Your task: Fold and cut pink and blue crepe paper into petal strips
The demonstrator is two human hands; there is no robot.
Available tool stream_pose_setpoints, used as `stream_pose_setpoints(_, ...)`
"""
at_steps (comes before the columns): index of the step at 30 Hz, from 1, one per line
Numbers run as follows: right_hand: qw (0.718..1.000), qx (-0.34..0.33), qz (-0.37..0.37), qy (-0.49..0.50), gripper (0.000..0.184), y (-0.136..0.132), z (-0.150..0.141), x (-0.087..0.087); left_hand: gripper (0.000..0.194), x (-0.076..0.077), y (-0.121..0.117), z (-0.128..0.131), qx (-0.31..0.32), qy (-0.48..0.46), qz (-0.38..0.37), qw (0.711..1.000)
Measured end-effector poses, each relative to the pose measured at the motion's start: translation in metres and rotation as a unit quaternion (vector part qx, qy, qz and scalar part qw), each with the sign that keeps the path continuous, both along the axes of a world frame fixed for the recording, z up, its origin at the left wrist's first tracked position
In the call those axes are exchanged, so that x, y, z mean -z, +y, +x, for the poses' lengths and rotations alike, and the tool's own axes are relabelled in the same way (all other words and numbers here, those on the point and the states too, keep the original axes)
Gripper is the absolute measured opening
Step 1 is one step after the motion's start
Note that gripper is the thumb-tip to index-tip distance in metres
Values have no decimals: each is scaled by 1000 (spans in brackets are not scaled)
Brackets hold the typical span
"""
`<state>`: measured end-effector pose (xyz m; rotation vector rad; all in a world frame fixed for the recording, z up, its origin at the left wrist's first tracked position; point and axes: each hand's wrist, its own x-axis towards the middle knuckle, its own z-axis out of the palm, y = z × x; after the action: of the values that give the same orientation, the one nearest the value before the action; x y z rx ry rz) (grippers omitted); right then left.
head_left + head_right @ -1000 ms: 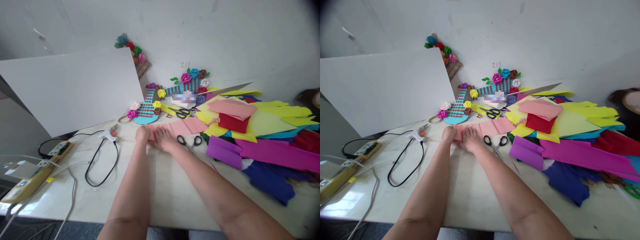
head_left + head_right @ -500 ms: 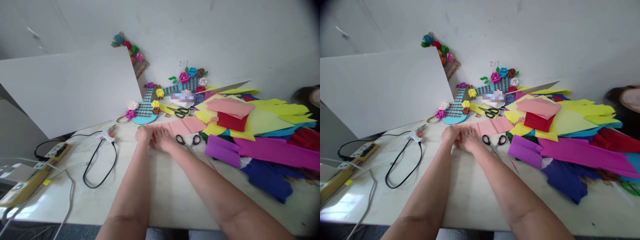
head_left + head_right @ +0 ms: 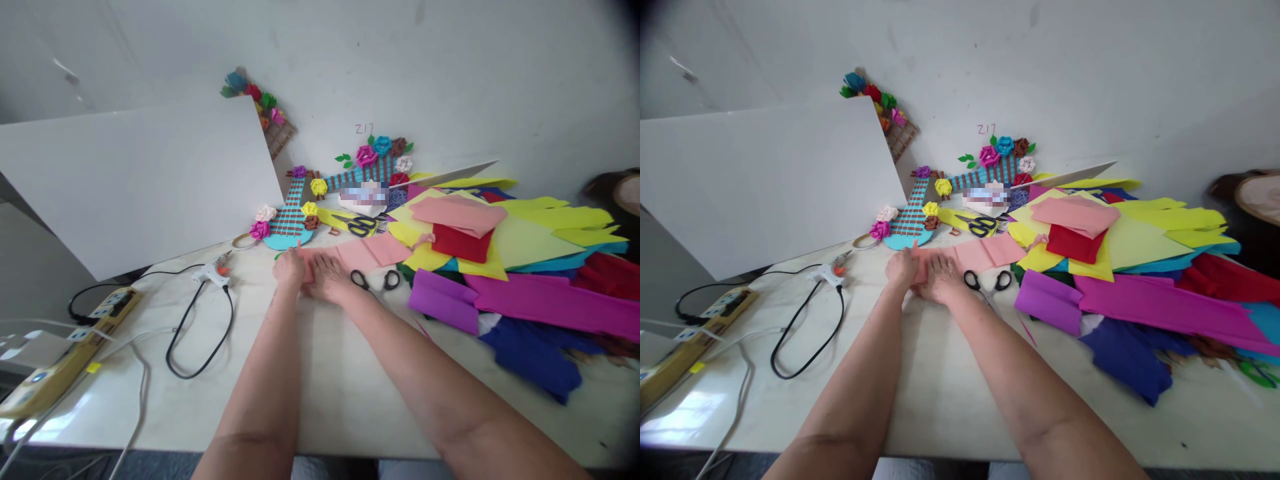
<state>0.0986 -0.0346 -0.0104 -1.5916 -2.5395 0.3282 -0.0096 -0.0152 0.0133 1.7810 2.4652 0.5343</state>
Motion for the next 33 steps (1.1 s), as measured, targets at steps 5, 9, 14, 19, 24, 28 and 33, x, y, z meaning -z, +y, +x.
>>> stream_pose_setpoints(5, 1000, 10, 3, 3, 89, 2, 1, 4, 31, 0, 3, 1, -14, -56, -15, 998)
stream_pose_setpoints(9, 1000, 12, 11, 11, 87, 4, 0, 7, 34, -1, 3, 4, -36, -79, -26, 996)
stream_pose_setpoints(14, 1000, 8, 17, 3, 87, 5, 0, 8, 39, -1, 3, 7, -41, -83, -24, 995)
stream_pose_setpoints(19, 1000, 6, 18, 7, 88, 2, 1, 4, 56, 0, 5, 6, -32, -65, -30, 997)
stream_pose_setpoints(24, 1000, 8, 10, 9, 89, -1, 1, 0, 61, -2, 8, 1, 3, -48, -69, 996)
stream_pose_setpoints(28, 1000, 12, 8, 10, 89, 1, 1, 1, 60, -4, 10, 0, 9, -38, -83, 996)
stream_pose_setpoints(33, 1000, 4, 11, 23, 90, -2, 1, -1, 53, -4, 11, -3, 38, -41, -102, 993)
